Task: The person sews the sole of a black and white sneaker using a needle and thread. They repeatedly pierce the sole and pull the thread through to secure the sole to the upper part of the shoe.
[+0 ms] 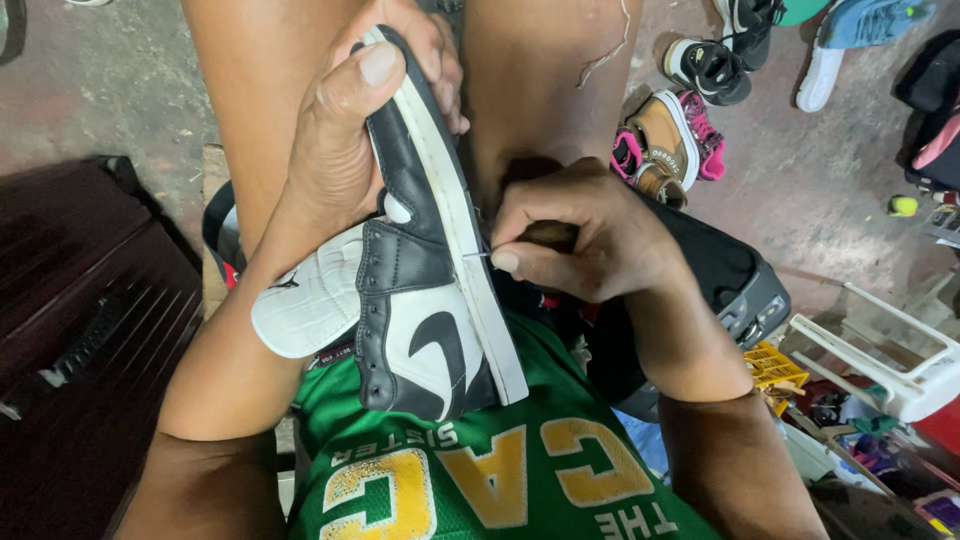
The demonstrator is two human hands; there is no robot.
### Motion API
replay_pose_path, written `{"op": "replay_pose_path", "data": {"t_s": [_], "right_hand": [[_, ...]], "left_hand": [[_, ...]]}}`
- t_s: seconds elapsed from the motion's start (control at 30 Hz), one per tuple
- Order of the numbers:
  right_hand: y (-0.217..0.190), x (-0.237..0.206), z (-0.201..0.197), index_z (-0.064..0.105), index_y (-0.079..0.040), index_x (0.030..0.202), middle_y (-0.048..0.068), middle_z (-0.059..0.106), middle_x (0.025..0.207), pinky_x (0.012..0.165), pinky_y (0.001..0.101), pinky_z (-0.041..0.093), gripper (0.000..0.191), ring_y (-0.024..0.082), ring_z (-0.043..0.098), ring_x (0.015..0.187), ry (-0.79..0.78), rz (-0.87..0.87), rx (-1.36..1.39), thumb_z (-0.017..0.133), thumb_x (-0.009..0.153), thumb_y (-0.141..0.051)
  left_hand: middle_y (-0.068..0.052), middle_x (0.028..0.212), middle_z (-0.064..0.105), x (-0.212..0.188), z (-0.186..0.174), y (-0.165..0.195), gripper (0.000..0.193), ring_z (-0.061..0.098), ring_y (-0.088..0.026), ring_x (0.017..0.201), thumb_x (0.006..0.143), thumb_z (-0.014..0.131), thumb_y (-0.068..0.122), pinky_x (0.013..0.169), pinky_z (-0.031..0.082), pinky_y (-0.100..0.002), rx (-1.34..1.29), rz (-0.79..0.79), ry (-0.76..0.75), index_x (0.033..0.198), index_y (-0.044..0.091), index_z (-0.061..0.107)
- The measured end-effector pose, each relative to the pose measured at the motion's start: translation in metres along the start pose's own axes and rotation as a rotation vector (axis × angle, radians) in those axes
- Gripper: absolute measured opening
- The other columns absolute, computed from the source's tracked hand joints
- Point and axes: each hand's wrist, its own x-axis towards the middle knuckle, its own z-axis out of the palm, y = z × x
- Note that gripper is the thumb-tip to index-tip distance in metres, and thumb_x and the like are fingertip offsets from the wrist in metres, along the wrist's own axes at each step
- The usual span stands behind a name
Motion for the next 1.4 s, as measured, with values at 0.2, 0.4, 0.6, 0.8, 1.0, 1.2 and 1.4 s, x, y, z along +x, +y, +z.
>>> {"op": "replay_pose_path", "data": {"t_s": [0.2,0.4,0.6,0.8,1.0,1.2,1.4], "right_hand": [[0.024,0.002,0.005,0.069,-0.004,0.094,0.004,0.069,0.083,0.064,0.0259,0.050,0.008,0.012,0.069,0.071,-0.014,-0.029,0.327,0.074,0.097,-0.009],[-0.011,-0.014,0.001,0.072,-0.004,0.099,0.010,0.064,0.087,0.075,0.0363,0.053,0.010,0.027,0.066,0.084,0.234,-0.136,-0.482,0.072,0.092,-0.011],[0.030,-0.011,-0.004,0.064,-0.009,0.099,0.003,0.064,0.078,0.063,0.0294,0.048,0.016,0.014,0.059,0.065,0.321,-0.247,0.448,0.066,0.104,-0.024],[0.008,-0.030,0.002,0.056,-0.006,0.117,0.009,0.063,0.085,0.059,0.0246,0.049,0.024,0.012,0.058,0.066,0.574,-0.027,0.279,0.060,0.111,-0.029],[-0.008,-0.029,0.022,0.072,-0.002,0.105,0.008,0.070,0.083,0.055,0.0250,0.047,0.026,0.011,0.065,0.066,0.429,-0.265,-0.290,0.082,0.091,-0.022],[-0.022,-0.013,0.031,0.070,-0.011,0.098,0.006,0.069,0.087,0.059,0.0268,0.052,0.009,0.016,0.069,0.072,0.433,-0.147,-0.404,0.077,0.093,-0.010],[-0.040,-0.032,0.019,0.061,-0.007,0.110,0.004,0.065,0.097,0.075,0.0301,0.055,0.013,0.017,0.067,0.084,0.433,0.016,-0.198,0.067,0.099,-0.012]], "left_hand": [[-0.007,0.092,0.053,0.003,0.002,0.002,0.043,0.054,-0.017,0.083,0.105,0.062,0.047,0.078,0.047,-0.029,-0.074,-0.036,0.011,0.107,0.005,0.056],[-0.010,0.098,0.057,0.012,0.006,0.001,0.043,0.058,-0.017,0.084,0.099,0.067,0.045,0.079,0.051,-0.029,0.017,-0.089,0.070,0.108,0.006,0.055],[-0.008,0.093,0.054,0.015,0.004,-0.006,0.043,0.052,-0.014,0.079,0.101,0.066,0.046,0.073,0.044,-0.026,0.021,-0.055,0.045,0.101,0.004,0.056],[-0.008,0.093,0.056,0.002,0.006,-0.002,0.045,0.054,-0.016,0.079,0.101,0.065,0.050,0.074,0.047,-0.027,-0.009,-0.038,0.074,0.101,0.006,0.056],[-0.009,0.094,0.056,0.002,0.011,-0.002,0.044,0.057,-0.017,0.080,0.100,0.065,0.050,0.073,0.048,-0.029,-0.042,-0.061,0.099,0.103,0.007,0.056],[-0.009,0.096,0.056,-0.001,0.006,-0.002,0.045,0.054,-0.017,0.079,0.103,0.064,0.049,0.075,0.049,-0.030,-0.026,-0.031,0.063,0.105,0.005,0.057],[-0.010,0.094,0.056,0.001,0.005,-0.003,0.045,0.054,-0.018,0.078,0.105,0.064,0.048,0.073,0.047,-0.030,-0.022,-0.009,0.056,0.104,0.003,0.057]]}}
